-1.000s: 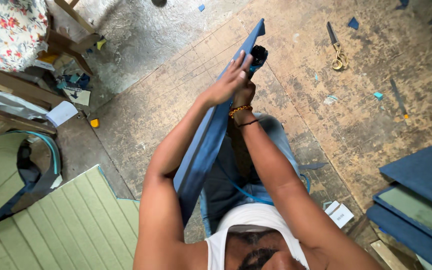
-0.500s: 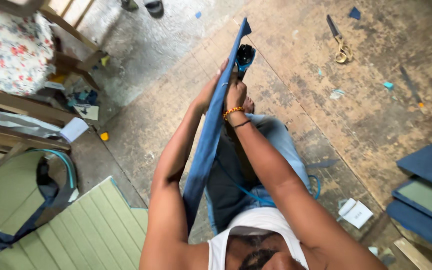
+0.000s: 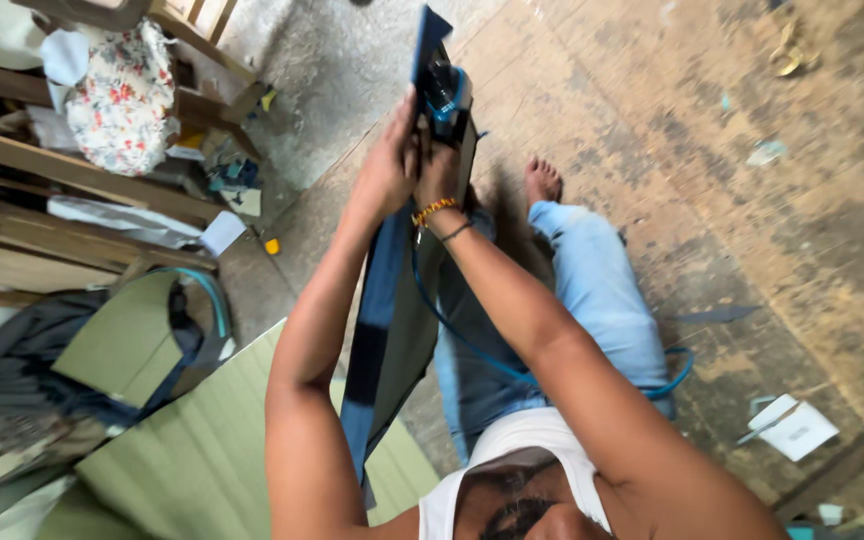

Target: The person sits on the floor and wraps a blue fabric cover around a rectangular foam mattress. They fold the fabric edges over the foam and use a pneumatic staple gun to secure the cover along the sides, working systematically around the perimeter.

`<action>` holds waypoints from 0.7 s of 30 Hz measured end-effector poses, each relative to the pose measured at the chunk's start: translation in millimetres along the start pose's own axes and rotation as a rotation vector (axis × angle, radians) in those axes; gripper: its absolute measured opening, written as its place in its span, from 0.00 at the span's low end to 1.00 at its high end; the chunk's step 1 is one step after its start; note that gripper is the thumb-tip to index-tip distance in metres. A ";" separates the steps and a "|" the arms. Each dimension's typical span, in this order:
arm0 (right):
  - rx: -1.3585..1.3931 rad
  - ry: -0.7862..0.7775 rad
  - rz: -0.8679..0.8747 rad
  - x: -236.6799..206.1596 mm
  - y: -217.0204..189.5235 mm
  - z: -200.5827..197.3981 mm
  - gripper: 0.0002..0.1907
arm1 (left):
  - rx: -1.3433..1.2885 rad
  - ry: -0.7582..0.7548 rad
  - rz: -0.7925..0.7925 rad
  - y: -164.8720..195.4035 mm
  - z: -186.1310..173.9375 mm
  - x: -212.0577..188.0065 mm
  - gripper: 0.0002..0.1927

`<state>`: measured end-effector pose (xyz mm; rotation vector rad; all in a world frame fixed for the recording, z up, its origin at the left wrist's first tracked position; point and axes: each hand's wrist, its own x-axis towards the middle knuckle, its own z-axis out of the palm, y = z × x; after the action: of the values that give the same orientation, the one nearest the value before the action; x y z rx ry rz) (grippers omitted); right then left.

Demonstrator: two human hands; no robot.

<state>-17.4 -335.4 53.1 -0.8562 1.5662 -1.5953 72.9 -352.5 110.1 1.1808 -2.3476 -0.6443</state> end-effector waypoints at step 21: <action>-0.483 -0.631 -0.140 81.0 95.8 -126.5 0.38 | 0.199 -0.109 -0.334 -63.5 -30.4 17.8 0.42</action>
<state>-162.8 -339.3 -49.8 -1.5768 1.4433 -0.8843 119.8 -407.1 100.8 1.6902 -2.3669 -0.6049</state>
